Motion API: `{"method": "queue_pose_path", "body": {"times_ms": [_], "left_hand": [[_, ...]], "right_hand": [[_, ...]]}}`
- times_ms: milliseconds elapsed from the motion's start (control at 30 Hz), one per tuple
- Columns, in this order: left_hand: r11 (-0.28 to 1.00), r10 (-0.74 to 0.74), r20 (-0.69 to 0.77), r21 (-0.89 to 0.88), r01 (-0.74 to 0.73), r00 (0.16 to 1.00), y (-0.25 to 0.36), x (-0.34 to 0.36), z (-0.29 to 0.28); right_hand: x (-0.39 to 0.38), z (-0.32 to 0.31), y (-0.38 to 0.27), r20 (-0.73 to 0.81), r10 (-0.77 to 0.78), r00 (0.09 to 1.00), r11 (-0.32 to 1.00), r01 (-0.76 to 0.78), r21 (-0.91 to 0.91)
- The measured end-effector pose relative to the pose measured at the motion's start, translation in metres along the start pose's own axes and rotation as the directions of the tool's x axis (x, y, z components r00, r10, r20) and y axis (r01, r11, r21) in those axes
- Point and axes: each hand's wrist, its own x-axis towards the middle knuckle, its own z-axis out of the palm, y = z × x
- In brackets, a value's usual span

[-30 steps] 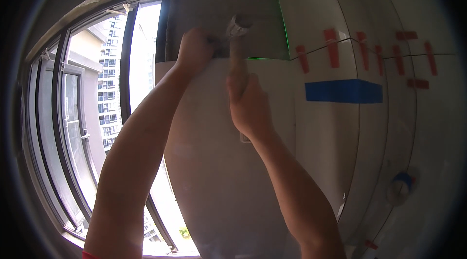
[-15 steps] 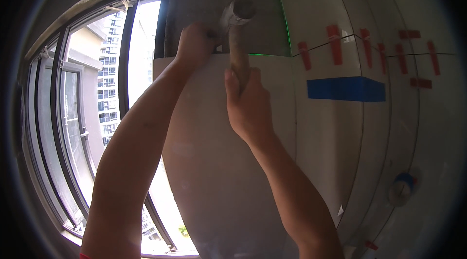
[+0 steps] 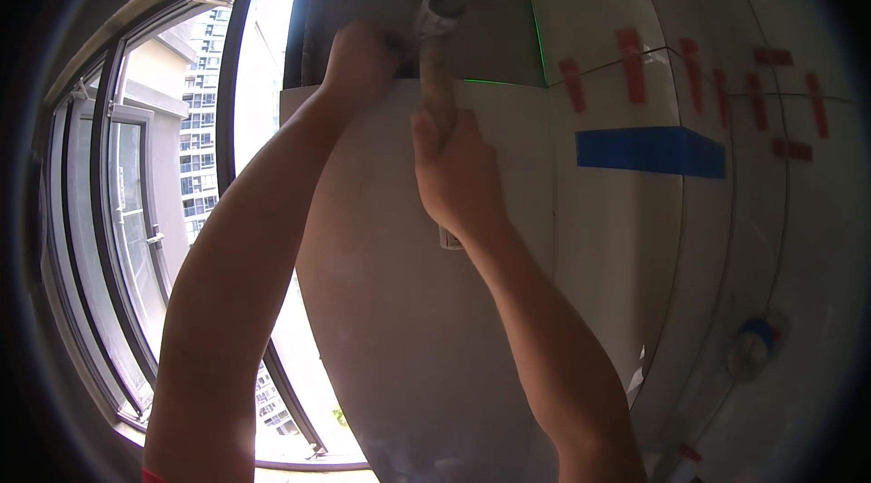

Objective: The person installs a wall tile by tapping it with a mallet, marks a separate tile using a tape measure and pencil, and ત્યારબાદ cuts it using a hand-held tile cutter.

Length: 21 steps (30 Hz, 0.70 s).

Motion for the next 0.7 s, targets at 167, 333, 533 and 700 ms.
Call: {"method": "queue_pose_path", "body": {"times_ms": [167,333,533,700], "left_hand": [[0.998,-0.06,0.018,-0.026,0.06,0.998,0.002,-0.005,-0.004],[0.999,-0.042,0.002,0.002,0.042,0.999,0.002,0.001,0.0],[0.99,-0.098,0.056,-0.091,0.103,0.994,0.002,-0.002,-0.006],[0.992,-0.11,0.001,-0.068,0.11,0.994,-0.006,-0.009,0.004]], "right_hand": [[-0.008,-0.006,-0.013,-0.027,-0.002,1.0,1.0,0.002,0.004],[-0.007,0.003,-0.002,-0.078,-0.044,0.996,0.998,0.04,-0.056],[-0.014,-0.013,-0.021,-0.006,0.003,1.0,0.999,-0.004,-0.039],[-0.01,-0.003,-0.016,-0.08,-0.011,0.997,0.999,0.009,-0.031]]}}
